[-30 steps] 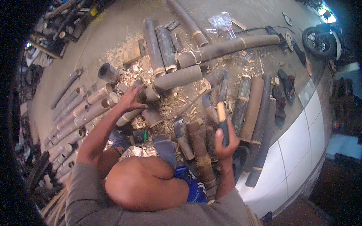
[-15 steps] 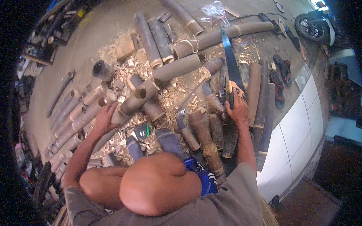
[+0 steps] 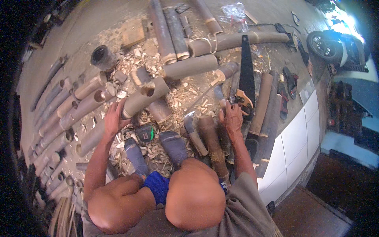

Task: The person sits on the floor and works with bamboo pieces, using a tape measure to mark dimensions and a saw to cut a bamboo tube. They then use a chisel to carve and shape the cut piece, inspecting the finished section before setting it aside.

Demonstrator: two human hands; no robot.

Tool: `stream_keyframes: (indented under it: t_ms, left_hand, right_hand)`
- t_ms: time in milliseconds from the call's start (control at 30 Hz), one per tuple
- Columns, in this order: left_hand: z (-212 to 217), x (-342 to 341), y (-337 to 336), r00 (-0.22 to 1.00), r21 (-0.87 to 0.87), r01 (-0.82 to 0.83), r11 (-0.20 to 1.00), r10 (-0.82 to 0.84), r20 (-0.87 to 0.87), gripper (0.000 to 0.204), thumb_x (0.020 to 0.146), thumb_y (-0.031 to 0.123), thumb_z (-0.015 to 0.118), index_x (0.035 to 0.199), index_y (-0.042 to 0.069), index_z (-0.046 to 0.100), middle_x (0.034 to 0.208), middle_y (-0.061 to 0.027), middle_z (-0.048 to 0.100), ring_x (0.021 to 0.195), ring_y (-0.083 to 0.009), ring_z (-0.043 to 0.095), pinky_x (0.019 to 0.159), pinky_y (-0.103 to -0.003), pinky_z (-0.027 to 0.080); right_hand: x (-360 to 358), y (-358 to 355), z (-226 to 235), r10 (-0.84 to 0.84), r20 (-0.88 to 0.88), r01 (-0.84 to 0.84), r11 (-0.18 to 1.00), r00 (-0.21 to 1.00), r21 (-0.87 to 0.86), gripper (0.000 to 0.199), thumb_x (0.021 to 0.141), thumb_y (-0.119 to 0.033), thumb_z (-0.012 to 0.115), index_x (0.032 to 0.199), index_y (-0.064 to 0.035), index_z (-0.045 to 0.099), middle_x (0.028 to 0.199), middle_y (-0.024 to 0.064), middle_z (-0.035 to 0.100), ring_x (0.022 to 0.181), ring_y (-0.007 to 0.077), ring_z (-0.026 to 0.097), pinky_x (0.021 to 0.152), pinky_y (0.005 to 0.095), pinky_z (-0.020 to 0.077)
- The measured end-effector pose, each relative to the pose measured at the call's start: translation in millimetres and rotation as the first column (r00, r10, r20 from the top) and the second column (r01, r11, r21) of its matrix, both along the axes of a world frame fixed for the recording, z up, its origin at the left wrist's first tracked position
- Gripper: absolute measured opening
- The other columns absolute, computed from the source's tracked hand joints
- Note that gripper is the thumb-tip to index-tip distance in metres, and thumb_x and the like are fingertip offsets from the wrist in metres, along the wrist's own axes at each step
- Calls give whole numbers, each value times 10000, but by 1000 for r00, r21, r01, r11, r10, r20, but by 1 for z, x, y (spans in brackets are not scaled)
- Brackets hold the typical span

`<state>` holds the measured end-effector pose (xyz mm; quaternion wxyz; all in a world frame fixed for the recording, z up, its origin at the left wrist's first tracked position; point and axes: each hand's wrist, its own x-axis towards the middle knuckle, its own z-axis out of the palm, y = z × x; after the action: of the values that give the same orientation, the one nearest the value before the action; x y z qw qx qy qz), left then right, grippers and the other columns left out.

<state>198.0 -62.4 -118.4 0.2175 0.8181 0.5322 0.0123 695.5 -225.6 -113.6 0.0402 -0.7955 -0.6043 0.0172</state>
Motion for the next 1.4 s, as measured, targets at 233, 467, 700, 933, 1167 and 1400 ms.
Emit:
stream_keyframes:
  t_ms: [233, 467, 700, 933, 1167, 1400]
  left_hand:
    - [19, -39, 24, 985, -418, 16, 908, 57, 161, 1000, 632, 292, 894, 1528, 136, 479, 1426, -203, 608, 1306, -406, 590, 1120, -463, 476]
    - [11, -26, -15, 994, -21, -103, 994, 101, -51, 1067, 599, 328, 934, 1543, 168, 464, 1370, -151, 625, 1293, -387, 582, 1083, -521, 477]
    - [21, -44, 3, 992, -241, -105, 965, 117, 39, 1066, 570, 281, 951, 1535, 232, 501, 1322, -163, 653, 1264, -398, 608, 1067, -528, 485]
    - [16, -59, 1, 998, -138, -57, 989, 59, 15, 1024, 567, 293, 942, 1496, 205, 519, 1299, -168, 651, 1229, -408, 612, 1061, -530, 479]
    - [10, -62, -5, 996, -133, -83, 988, 86, 11, 1014, 576, 299, 939, 1496, 167, 534, 1358, -211, 642, 1243, -423, 610, 1044, -524, 495]
    - [14, -43, -5, 997, -81, -82, 993, 83, 8, 1029, 567, 347, 947, 1503, 223, 536, 1253, -152, 647, 1204, -369, 617, 1066, -516, 458]
  right_hand:
    - [-26, 22, -1, -32, -159, 22, 998, 987, -62, 425, 885, -311, 735, 1227, -68, 664, 1084, 204, 613, 1045, 397, 627, 842, 480, 543]
    - [2, 21, -19, -124, 170, 162, 957, 978, -238, 543, 880, -400, 748, 1288, -65, 623, 1086, 227, 657, 1032, 425, 674, 844, 551, 555]
    - [-1, 41, -6, -395, -227, 244, 834, 890, -494, 606, 858, -434, 760, 1306, -45, 641, 1183, 250, 680, 1052, 477, 682, 875, 581, 548]
    - [-65, 42, 9, 15, -159, -21, 999, 987, -36, 482, 950, -383, 688, 1232, 7, 679, 1101, 253, 661, 1061, 449, 629, 914, 505, 518]
    - [1, 40, -42, -320, 50, 324, 934, 946, -151, 361, 930, -321, 668, 1121, -18, 630, 1041, 274, 648, 985, 472, 676, 854, 559, 560]
    - [43, 28, -81, -282, 315, 385, 859, 906, -337, 341, 960, -284, 642, 1169, -20, 592, 1123, 276, 631, 1013, 440, 723, 768, 701, 567]
